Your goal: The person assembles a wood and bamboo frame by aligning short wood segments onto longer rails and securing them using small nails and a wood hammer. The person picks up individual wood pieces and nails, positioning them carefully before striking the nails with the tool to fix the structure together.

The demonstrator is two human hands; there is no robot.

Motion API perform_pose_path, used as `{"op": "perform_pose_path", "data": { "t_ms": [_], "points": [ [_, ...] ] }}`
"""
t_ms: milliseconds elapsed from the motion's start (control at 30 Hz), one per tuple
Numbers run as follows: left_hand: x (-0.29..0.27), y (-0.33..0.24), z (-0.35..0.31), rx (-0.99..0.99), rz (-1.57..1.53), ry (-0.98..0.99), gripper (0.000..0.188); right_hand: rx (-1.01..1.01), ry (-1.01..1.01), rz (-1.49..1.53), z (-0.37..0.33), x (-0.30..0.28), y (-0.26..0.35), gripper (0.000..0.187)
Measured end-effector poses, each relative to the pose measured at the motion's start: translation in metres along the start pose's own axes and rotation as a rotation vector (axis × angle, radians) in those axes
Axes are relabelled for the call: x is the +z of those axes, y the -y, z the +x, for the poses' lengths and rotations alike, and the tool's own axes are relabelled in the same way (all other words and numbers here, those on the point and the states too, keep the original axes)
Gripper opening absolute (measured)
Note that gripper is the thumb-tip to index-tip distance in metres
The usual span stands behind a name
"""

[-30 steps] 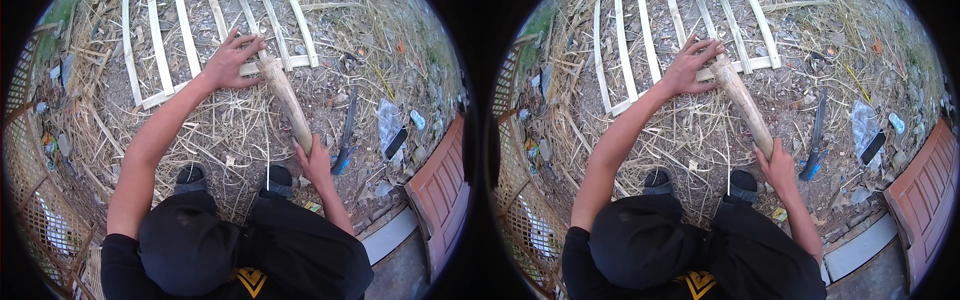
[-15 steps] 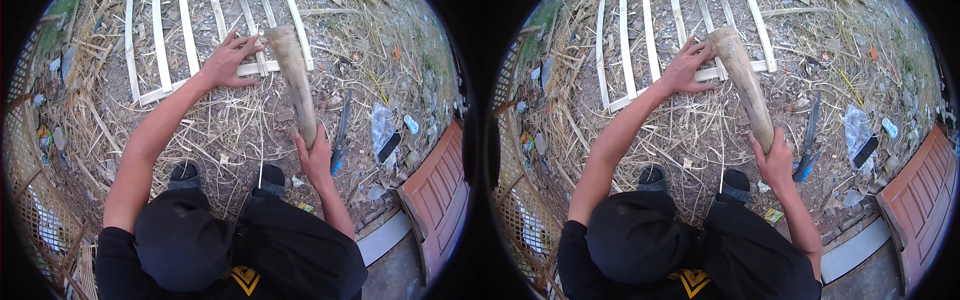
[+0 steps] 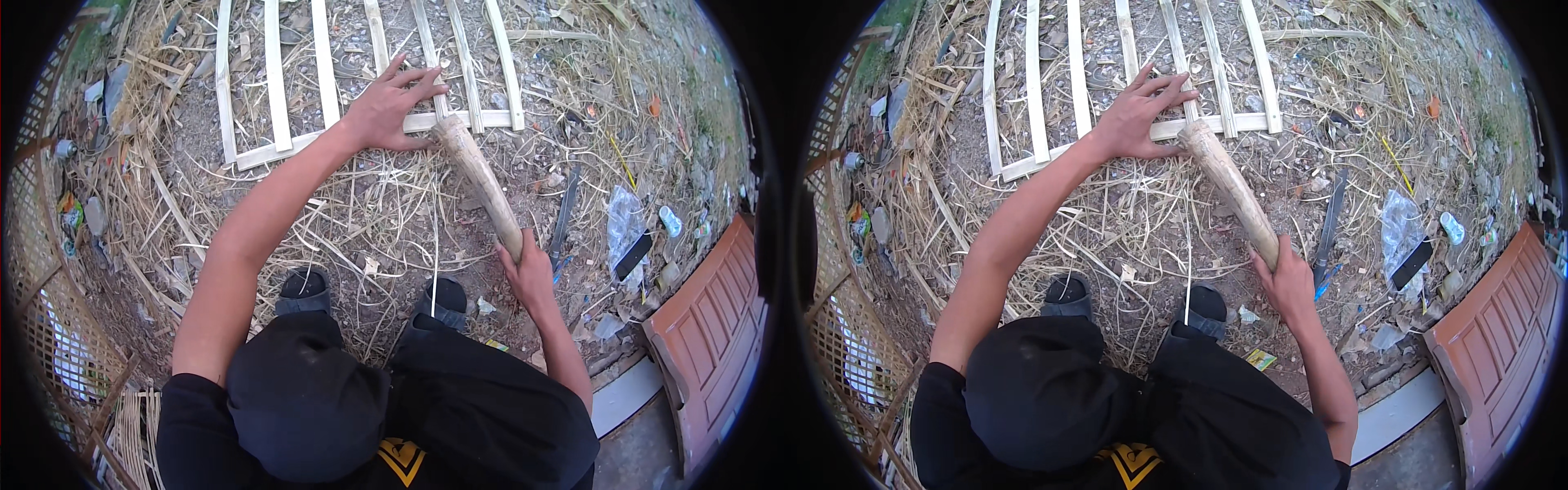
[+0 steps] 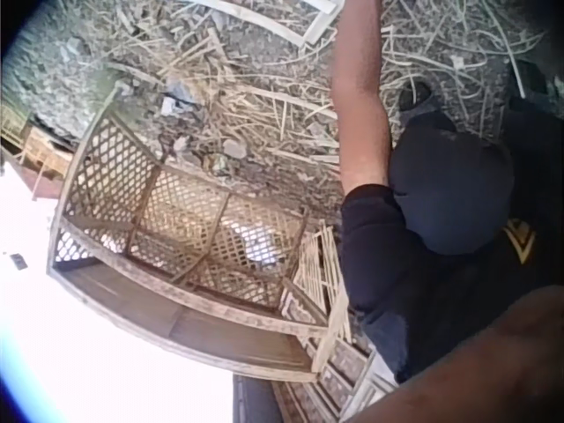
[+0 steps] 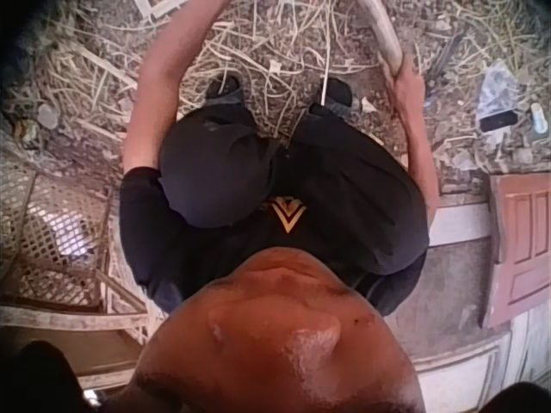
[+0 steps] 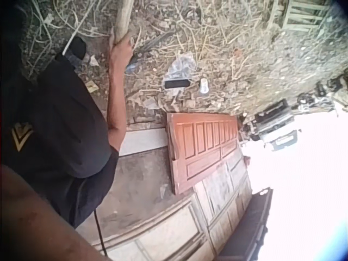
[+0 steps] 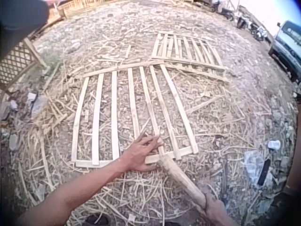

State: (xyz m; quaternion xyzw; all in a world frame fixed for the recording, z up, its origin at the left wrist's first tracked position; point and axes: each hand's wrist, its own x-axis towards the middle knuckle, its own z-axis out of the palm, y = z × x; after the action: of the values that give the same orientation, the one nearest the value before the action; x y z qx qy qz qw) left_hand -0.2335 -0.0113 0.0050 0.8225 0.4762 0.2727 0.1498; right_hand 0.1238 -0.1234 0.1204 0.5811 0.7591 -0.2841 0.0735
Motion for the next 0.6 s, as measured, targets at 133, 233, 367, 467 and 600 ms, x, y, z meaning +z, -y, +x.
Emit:
{"op": "perform_pose_path", "data": {
  "t_ms": [133, 233, 367, 467, 600],
  "points": [
    [-0.003, 0.001, -0.002, -0.005, 0.068, 0.027, 0.098, 0.093, 0.085, 0.026, -0.018, 0.002, 0.009, 0.041],
    [-0.003, -0.001, -0.001, -0.005, 0.064, 0.034, 0.1, 0.177, 0.093, 0.2, -0.022, 0.009, 0.026, 0.041],
    [-0.001, 0.004, 0.001, 0.035, 0.042, 0.014, 0.105, 0.29, 0.081, 0.284, -0.012, 0.021, 0.04, 0.042],
    [0.001, 0.002, -0.002, 0.005, 0.03, 0.017, 0.105, 0.321, 0.038, 0.331, -0.037, 0.028, 0.044, 0.043],
    [-0.001, 0.0, 0.0, 0.001, 0.092, 0.07, 0.105, 0.325, 0.102, 0.456, -0.037, 0.025, 0.061, 0.044]
  ]
}}
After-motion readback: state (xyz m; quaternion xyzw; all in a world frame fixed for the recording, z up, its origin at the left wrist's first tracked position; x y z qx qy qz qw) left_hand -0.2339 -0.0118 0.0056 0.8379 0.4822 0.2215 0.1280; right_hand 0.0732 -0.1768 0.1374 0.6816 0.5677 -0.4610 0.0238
